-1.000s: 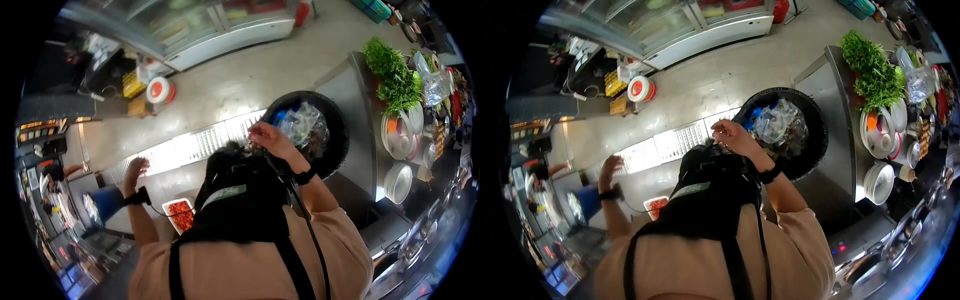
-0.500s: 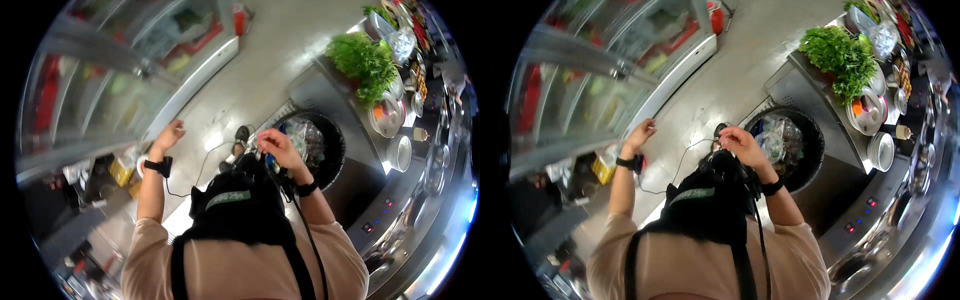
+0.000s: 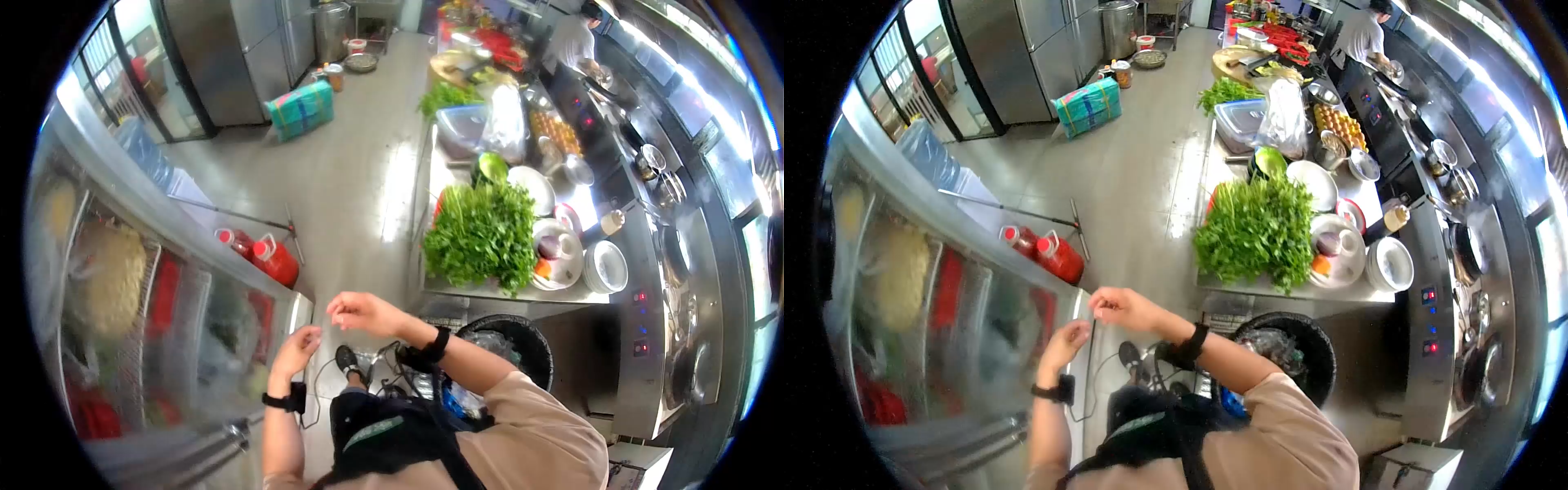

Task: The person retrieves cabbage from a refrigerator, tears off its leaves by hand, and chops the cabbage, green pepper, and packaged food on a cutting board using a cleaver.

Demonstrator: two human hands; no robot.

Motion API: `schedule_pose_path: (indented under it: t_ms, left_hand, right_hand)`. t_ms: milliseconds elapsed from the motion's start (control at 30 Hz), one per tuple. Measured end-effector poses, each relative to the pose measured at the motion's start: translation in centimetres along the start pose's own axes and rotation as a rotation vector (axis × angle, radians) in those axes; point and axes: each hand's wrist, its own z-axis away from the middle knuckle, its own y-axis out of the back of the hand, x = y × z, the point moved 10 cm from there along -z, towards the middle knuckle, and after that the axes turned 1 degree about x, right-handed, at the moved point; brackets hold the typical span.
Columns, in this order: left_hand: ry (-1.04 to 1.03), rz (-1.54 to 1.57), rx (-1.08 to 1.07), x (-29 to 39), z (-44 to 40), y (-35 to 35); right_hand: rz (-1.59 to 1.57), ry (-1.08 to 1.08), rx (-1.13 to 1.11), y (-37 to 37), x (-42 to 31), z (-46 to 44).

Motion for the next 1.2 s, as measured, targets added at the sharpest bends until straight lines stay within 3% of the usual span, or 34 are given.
schedule_pose_path:
  t_ms: [133, 200, 300, 400, 467, 500, 600, 633, 667, 800, 900, 967, 1100, 1200]
  left_hand:
    - [-0.204, 0.135, -0.079, 3.3, -13.2, 3.7]
    - [-0.238, 0.148, -0.124, 5.0, -18.8, 4.5]
    - [-0.265, -0.022, -0.206, 11.6, -28.8, 4.2]
    - [-0.239, -0.053, -0.377, 15.9, -38.2, 1.9]
    - [-0.038, 0.388, -0.778, 15.2, -43.1, -2.9]
    - [-0.024, 0.374, -0.799, 15.5, -44.2, -3.6]
    - [-0.211, -0.261, -0.554, 18.0, -52.7, -1.0]
    - [-0.171, -0.294, -0.581, 16.6, -53.9, 0.1]
    - [-0.125, -0.238, -0.565, 15.7, -55.4, 2.2]
    - [-0.111, -0.060, -0.378, 10.2, -67.1, 11.5]
    - [-0.116, -0.124, -0.297, 8.1, -72.3, 17.6]
    - [0.025, -0.191, -0.247, 6.8, -76.7, 21.2]
    - [0.032, -0.309, -0.338, 9.1, -86.8, 24.7]
    - [-0.050, -0.447, -0.444, 12.4, -98.5, 24.2]
  right_hand:
    - [0.002, 0.115, 0.122, 5.9, -3.5, -7.7]
    - [0.005, -0.039, 0.280, 9.5, -4.2, -9.0]
    - [-0.017, 0.036, 0.393, 15.4, -6.8, -11.4]
    - [-0.100, 0.079, 0.521, 22.6, -7.1, -14.2]
    - [-0.150, 0.173, 0.538, 27.5, -7.3, -16.4]
    - [-0.197, 0.261, 0.520, 29.3, -7.8, -17.4]
    - [-0.104, 0.207, 0.620, 38.3, -7.0, -21.7]
    - [-0.040, 0.195, 0.656, 40.2, -7.5, -22.7]
    - [-0.209, 0.225, 0.642, 42.1, -8.0, -24.0]
    - [-0.178, 0.165, 0.657, 50.5, -10.6, -29.1]
    - [-0.104, 0.164, 0.680, 56.9, -12.0, -32.2]
    - [-0.102, 0.133, 0.708, 61.8, -11.9, -34.4]
    - [-0.003, -0.025, 0.700, 69.0, -11.4, -37.0]
    - [-0.193, -0.032, 0.689, 73.5, -11.5, -38.0]
